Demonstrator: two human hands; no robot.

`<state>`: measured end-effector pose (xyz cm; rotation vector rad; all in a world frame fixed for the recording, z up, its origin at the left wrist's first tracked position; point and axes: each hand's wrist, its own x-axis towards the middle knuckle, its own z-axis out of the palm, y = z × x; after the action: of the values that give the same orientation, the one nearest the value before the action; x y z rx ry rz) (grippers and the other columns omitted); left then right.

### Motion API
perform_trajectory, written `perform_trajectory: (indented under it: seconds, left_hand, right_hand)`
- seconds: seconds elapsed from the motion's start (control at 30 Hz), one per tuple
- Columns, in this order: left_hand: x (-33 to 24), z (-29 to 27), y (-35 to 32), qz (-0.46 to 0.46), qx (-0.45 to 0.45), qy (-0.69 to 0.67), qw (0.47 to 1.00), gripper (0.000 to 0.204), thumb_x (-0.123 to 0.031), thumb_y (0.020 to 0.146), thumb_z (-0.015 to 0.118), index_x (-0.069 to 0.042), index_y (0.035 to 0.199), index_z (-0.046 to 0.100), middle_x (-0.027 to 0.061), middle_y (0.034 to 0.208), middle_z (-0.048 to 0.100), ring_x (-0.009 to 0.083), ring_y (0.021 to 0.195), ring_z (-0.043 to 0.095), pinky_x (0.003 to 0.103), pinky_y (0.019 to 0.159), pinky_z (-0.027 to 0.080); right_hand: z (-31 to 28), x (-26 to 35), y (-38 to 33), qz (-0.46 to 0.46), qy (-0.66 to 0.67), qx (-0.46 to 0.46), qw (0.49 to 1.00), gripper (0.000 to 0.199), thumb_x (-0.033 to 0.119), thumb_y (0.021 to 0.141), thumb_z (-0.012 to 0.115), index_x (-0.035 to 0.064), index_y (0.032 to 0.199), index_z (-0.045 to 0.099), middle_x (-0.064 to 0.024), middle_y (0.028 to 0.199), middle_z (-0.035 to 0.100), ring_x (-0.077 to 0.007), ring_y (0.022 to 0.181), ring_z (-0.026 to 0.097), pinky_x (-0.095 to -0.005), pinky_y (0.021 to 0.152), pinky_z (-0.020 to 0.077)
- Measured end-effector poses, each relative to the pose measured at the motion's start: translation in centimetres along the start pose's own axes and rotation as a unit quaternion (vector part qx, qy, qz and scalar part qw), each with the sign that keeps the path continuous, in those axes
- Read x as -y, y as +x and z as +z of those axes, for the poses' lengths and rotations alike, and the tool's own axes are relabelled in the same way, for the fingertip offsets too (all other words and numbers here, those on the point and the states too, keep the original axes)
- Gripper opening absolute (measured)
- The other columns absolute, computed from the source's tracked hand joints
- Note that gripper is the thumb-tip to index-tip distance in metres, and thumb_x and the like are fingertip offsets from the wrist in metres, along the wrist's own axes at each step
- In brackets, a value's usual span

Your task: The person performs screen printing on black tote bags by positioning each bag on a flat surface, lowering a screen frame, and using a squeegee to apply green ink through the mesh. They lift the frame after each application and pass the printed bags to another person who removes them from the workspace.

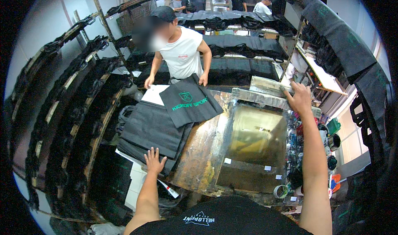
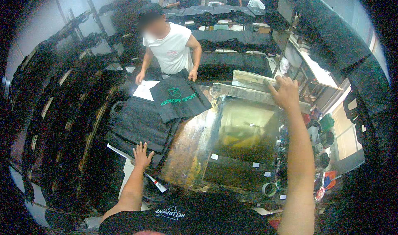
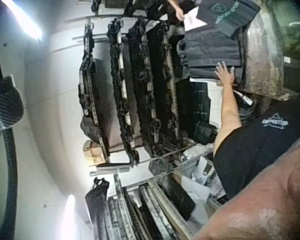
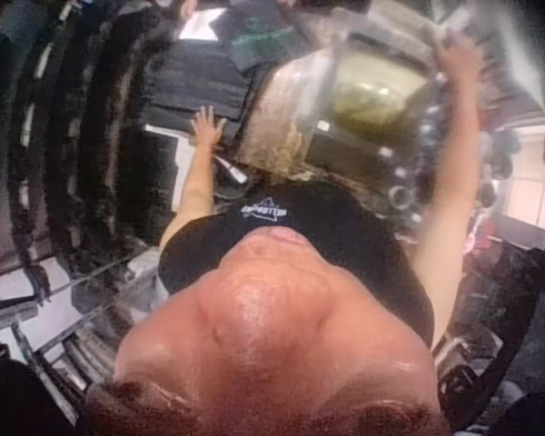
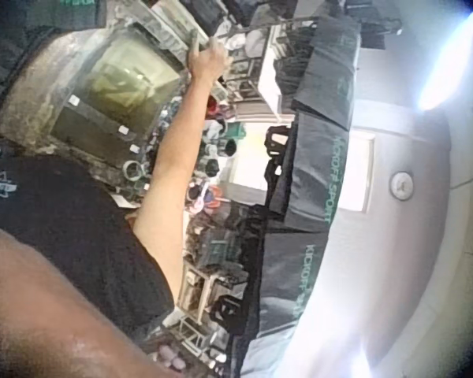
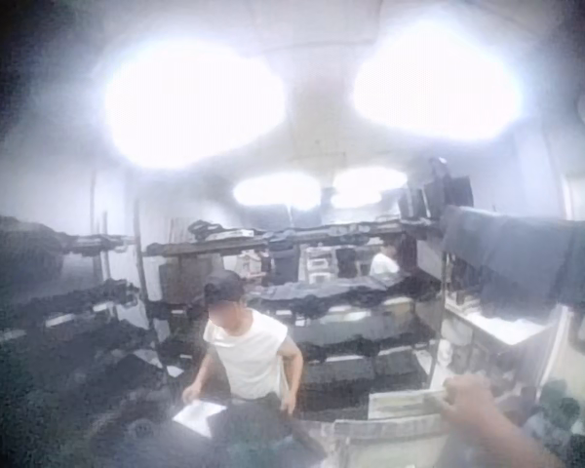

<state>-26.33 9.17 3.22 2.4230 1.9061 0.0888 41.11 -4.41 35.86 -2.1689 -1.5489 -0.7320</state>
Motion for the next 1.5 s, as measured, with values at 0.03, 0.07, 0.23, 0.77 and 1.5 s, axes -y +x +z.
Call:
perform_trajectory:
  seconds: [0.03, 0.07, 0.23, 0.77, 1.5]
  left_hand:
    - [-0.8, -0.2, 0.5, -0.006, 0.014, 0.009, 1.0, 0.087, -0.066, 0.097, 0.048, -0.008, 0.16, 0.033, 0.0198, 0.168, 0.023, 0.0397, 0.154, 0.022, 0.058, 0.126, 0.007]
    - [-1.9, -1.2, 1.2, -0.008, 0.03, 0.019, 0.999, 0.086, -0.066, 0.097, 0.048, -0.008, 0.16, 0.034, 0.0197, 0.168, 0.023, 0.0396, 0.154, 0.022, 0.057, 0.126, 0.007]
    - [-2.2, -2.5, 3.6, 0.046, -0.036, -0.011, 0.998, 0.09, -0.07, 0.097, 0.044, -0.008, 0.16, 0.033, 0.0206, 0.168, 0.023, 0.0393, 0.155, 0.017, 0.057, 0.126, 0.005]
    - [-1.4, 1.5, 6.0, 0.009, 0.073, -0.002, 0.997, 0.065, -0.051, 0.108, 0.036, -0.013, 0.161, 0.031, 0.0218, 0.168, 0.021, 0.0409, 0.155, 0.019, 0.056, 0.125, 0.015]
    - [-37.6, -5.5, 4.3, 0.267, 0.086, 0.017, 0.96, 0.043, -0.041, 0.105, 0.048, -0.007, 0.103, 0.074, 0.0118, 0.104, 0.074, 0.0326, 0.103, 0.069, 0.059, 0.105, 0.041]
  right_hand:
    - [0.0, -0.4, 0.0, 0.001, 0.002, 0.003, 1.0, 0.045, 0.051, 0.091, 0.064, 0.0071, 0.099, 0.066, -0.0139, 0.095, 0.067, -0.033, 0.099, 0.062, -0.0481, 0.09, 0.0406]
    - [0.0, -0.8, -0.2, 0.004, 0.002, 0.006, 1.0, 0.045, 0.052, 0.091, 0.064, 0.007, 0.099, 0.066, -0.0141, 0.095, 0.067, -0.0333, 0.099, 0.062, -0.0483, 0.091, 0.0406]
    - [0.1, -0.1, 0.6, -0.004, 0.005, 0.001, 1.0, 0.048, 0.052, 0.091, 0.064, 0.0053, 0.098, 0.066, -0.0157, 0.092, 0.066, -0.0353, 0.099, 0.062, -0.0493, 0.088, 0.0409]
    - [-0.9, -0.1, 2.2, 0.01, 0.039, -0.028, 0.999, 0.051, 0.053, 0.092, 0.063, 0.002, 0.092, 0.066, -0.0186, 0.09, 0.066, -0.0372, 0.096, 0.063, -0.05, 0.089, 0.0412]
    - [0.9, -1.6, 2.1, 0.001, 0.021, -0.002, 1.0, 0.052, 0.055, 0.093, 0.06, 0.0053, 0.105, 0.068, -0.018, 0.102, 0.07, -0.0357, 0.102, 0.064, -0.0486, 0.089, 0.0428]
